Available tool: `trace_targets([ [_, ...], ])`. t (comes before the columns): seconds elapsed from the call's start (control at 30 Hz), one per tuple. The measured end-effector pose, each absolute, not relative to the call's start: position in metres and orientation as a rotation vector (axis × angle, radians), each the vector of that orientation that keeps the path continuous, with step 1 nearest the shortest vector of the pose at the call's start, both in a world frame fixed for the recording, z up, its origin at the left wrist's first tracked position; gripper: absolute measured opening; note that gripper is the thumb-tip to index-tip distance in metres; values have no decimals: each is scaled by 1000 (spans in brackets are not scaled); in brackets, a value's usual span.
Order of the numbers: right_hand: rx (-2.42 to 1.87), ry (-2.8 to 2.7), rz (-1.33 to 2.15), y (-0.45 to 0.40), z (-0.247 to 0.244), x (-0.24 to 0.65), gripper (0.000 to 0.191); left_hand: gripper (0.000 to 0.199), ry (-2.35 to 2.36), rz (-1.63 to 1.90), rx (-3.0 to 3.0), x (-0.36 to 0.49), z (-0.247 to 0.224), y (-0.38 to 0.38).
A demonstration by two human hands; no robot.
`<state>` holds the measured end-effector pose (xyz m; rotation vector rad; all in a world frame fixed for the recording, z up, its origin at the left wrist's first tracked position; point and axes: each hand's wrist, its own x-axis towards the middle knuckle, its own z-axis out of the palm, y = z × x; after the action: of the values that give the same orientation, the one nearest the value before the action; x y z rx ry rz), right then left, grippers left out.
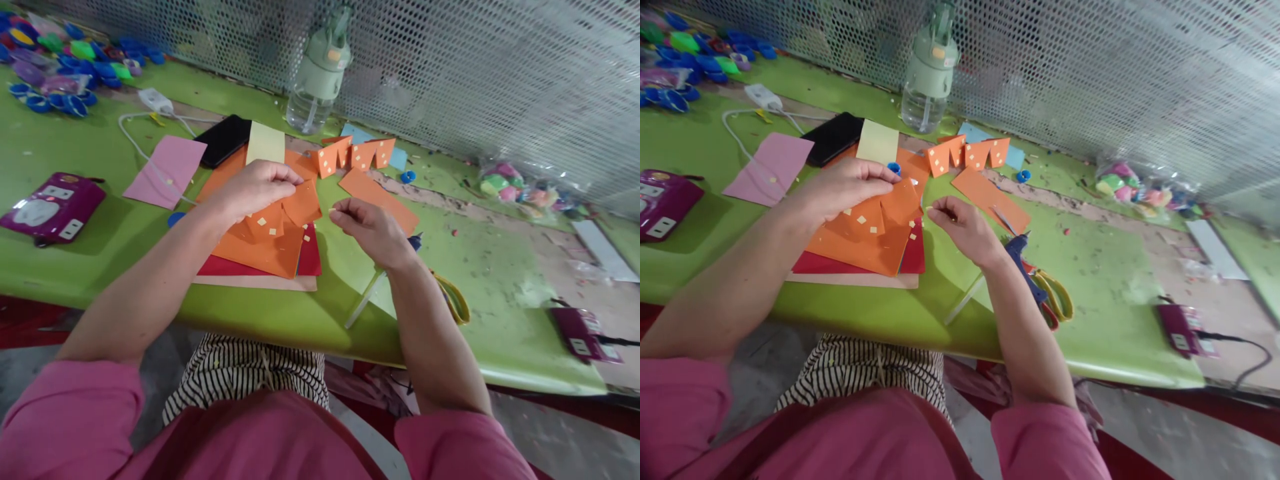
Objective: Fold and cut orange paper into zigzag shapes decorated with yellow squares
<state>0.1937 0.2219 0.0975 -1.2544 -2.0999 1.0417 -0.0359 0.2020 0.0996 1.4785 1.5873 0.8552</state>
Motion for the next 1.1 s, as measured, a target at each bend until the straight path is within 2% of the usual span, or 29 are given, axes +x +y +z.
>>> trace_targets([
  [0.2,-1147,-1944,1088,220,91,191,23,27,1367,891,1557,-31,91,201],
  [0.43,-1131,-1790,1133,217,89,190,25,27,1389,813,1604,-25,96,196],
  [0.9,-1183,-1874,919,208,94,184,28,28,1412,812,1591,-22,104,190],
  [1.1,-1178,-1989,620,197,95,179,13,11,1317,860,1704,-22,100,191],
])
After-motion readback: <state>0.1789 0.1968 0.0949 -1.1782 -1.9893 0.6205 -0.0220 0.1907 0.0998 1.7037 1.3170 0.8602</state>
